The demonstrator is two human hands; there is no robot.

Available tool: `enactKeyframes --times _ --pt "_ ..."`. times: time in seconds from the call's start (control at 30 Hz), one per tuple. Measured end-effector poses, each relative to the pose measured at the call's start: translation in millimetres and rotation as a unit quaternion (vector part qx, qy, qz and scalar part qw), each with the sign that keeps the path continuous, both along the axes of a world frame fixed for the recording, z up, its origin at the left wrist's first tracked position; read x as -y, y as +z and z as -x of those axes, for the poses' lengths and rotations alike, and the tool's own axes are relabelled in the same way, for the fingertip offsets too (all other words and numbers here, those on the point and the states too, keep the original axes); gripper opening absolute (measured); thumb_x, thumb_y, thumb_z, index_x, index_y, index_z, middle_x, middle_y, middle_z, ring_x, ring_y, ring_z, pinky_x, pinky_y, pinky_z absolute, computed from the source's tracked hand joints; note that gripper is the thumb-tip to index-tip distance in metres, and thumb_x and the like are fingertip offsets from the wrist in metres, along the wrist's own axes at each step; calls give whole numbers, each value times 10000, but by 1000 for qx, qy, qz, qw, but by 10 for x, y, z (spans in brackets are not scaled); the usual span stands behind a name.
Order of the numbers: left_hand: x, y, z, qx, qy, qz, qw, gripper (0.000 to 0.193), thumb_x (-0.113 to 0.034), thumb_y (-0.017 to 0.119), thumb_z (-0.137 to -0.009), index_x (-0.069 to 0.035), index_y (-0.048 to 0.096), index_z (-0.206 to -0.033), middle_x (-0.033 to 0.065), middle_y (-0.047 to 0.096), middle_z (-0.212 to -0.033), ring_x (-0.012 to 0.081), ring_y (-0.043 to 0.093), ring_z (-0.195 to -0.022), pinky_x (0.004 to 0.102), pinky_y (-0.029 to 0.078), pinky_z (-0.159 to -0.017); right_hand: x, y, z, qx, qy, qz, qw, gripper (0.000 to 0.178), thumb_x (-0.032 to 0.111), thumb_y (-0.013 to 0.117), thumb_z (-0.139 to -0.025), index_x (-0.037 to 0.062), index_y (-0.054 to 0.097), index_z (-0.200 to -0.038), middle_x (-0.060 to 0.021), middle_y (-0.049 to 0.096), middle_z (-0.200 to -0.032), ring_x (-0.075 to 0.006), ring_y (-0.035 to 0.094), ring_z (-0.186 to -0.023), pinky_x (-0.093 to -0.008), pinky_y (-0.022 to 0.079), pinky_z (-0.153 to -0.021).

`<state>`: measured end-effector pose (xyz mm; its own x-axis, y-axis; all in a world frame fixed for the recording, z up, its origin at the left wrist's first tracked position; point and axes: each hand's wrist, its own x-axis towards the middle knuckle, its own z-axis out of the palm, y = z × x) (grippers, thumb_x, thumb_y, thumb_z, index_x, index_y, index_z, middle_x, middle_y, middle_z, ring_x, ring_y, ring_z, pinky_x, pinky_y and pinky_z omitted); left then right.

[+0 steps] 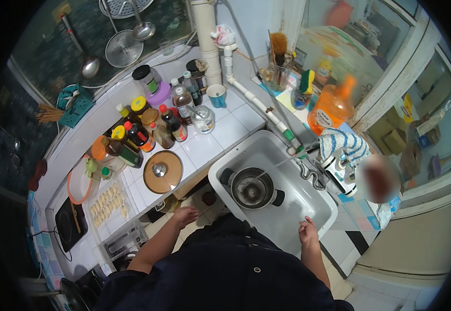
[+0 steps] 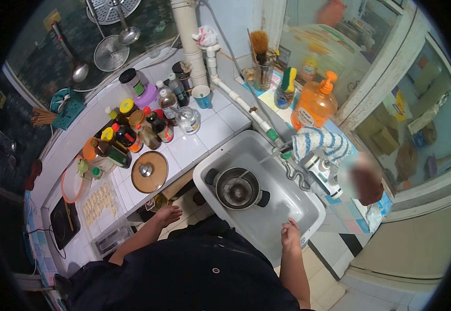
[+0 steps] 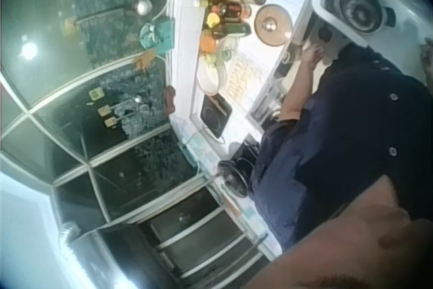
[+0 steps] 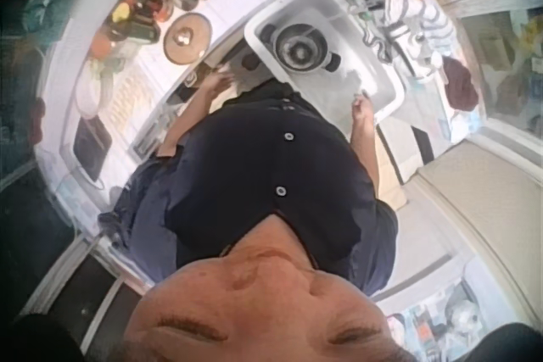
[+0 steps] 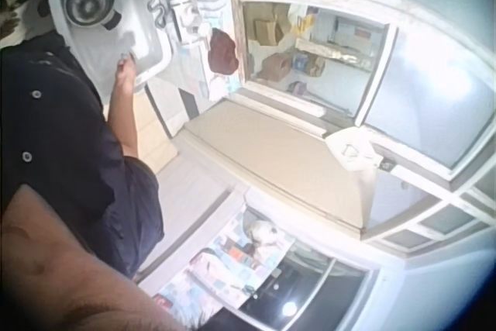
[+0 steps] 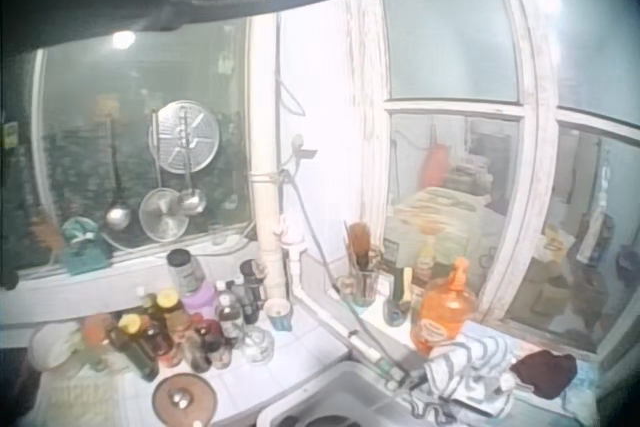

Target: The person places a tray of dumplings on the counter, fills a pot with water at the sink, and places it on the stove. They then open a cabinet to access a gas cylinder, turn on the stove burner, and cover the pot with a lid. The person dries their hands with a cloth and walks out of the kitchen.

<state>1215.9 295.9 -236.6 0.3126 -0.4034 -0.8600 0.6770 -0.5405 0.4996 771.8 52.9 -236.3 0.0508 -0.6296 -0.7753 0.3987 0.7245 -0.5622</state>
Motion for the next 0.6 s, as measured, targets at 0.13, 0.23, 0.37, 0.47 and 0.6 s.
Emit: enactKeyframes --times 0.13,0.23,0.37,0.47,0.6 --pt "-67 28 55 -1 4 -5 1000 362 -22 393 -869 -2 421 -1229 141 555 -1132 237 577 -999 360 495 -859 60 -98 -33 5 17 13 1000 470 -149 479 -677 82 461 -1086 -83 507 -813 -141 492 -596 -192 414 -440" --pt "-69 94 102 1 9 -10 1000 366 -29 382 -869 0 419 -1232 141 550 -1138 235 573 -1002 356 489 -865 61 -59 -108 4 3 8 1000 477 -154 474 -662 71 464 -1083 -91 508 -815 -154 497 -604 -193 425 -451" --pt "-83 7 75 0 4 -6 1000 354 -61 378 -890 3 414 -1236 141 545 -1143 234 570 -1007 354 482 -873 46 -117 -85 21 -6 6 1000 483 -156 472 -649 67 464 -1077 -107 507 -816 -168 501 -613 -200 436 -466" --pt "-59 -84 40 -6 14 -6 1000 334 -90 381 -912 4 420 -1230 140 545 -1145 234 569 -1010 353 482 -873 23 -167 -18 47 -5 10 999 455 -150 459 -678 33 468 -1094 -107 530 -846 -178 528 -666 -199 420 -472" --pt "-27 -155 -5 -4 -5 -3 1000 312 -118 394 -927 2 435 -1212 136 557 -1122 240 571 -1007 352 488 -864 -19 -164 14 44 0 13 999 444 -141 463 -689 33 461 -1097 -115 528 -863 -182 530 -674 -210 428 -474"
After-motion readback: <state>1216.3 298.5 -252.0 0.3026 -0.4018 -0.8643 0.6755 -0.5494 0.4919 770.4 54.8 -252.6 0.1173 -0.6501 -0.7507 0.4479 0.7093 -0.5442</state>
